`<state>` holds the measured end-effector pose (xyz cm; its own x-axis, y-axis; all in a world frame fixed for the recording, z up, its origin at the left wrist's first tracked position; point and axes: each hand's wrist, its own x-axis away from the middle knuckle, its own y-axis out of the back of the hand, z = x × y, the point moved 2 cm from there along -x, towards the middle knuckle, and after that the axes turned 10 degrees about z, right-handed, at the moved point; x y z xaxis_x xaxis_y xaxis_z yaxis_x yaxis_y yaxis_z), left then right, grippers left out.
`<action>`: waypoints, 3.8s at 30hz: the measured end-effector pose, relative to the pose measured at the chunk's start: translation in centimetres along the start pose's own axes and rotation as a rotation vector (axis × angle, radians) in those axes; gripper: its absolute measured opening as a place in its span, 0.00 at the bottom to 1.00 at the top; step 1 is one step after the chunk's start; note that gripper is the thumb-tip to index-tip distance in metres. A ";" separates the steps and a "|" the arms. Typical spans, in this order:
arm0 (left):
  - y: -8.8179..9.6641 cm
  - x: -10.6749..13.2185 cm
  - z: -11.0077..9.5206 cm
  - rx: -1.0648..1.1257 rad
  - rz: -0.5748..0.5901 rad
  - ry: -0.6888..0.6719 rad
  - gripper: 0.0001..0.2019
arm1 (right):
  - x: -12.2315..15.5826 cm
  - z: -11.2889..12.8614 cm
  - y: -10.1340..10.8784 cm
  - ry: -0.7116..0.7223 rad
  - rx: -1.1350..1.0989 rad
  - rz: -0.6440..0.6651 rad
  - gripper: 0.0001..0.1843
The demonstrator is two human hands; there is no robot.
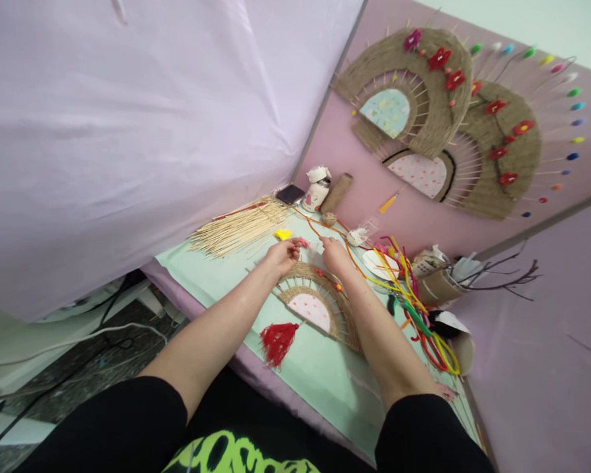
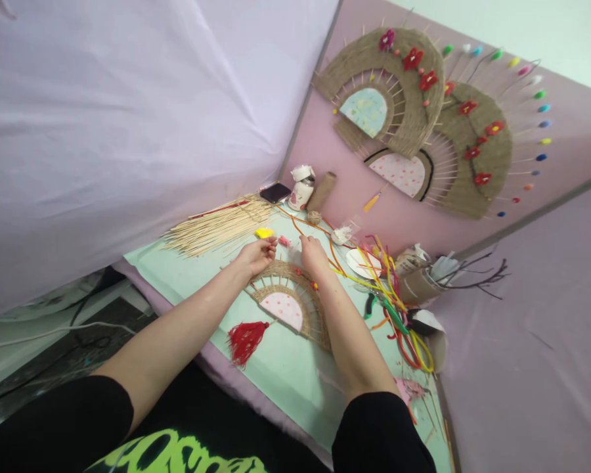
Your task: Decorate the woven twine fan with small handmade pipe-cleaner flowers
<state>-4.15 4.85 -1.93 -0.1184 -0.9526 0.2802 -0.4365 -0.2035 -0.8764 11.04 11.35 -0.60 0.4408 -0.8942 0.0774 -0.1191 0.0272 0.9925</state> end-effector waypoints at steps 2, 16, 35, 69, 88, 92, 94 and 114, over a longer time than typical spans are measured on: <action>0.0 0.1 0.0 -0.007 -0.001 0.002 0.13 | 0.4 0.0 0.5 0.000 -0.049 -0.047 0.30; -0.8 0.7 -0.1 0.162 0.393 -0.001 0.24 | 8.4 4.1 3.1 0.375 -0.399 -0.573 0.19; -1.4 2.1 0.2 0.148 0.552 0.068 0.35 | 8.2 7.2 1.2 0.301 -0.110 -0.279 0.39; -0.9 2.2 -0.2 0.221 0.424 0.010 0.33 | 9.3 7.4 2.6 0.478 -0.172 -0.189 0.47; -0.1 1.4 -1.0 0.239 0.410 -0.061 0.34 | 9.4 7.8 2.6 0.605 -0.183 -0.179 0.47; -0.3 1.4 -0.4 0.223 0.433 -0.013 0.34 | 9.0 7.1 2.6 0.517 -0.210 -0.179 0.44; -0.4 1.5 0.1 0.210 0.442 0.022 0.34 | 9.0 7.2 2.5 0.523 -0.212 -0.170 0.44; -0.5 1.5 0.6 0.161 0.459 0.047 0.32 | 7.7 5.5 2.5 0.399 -0.686 -0.540 0.19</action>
<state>-3.57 3.44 -1.30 -0.3081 -0.9417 -0.1351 -0.1869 0.1992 -0.9620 9.28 2.10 1.94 0.5696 -0.6479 -0.5058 0.6797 0.0252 0.7331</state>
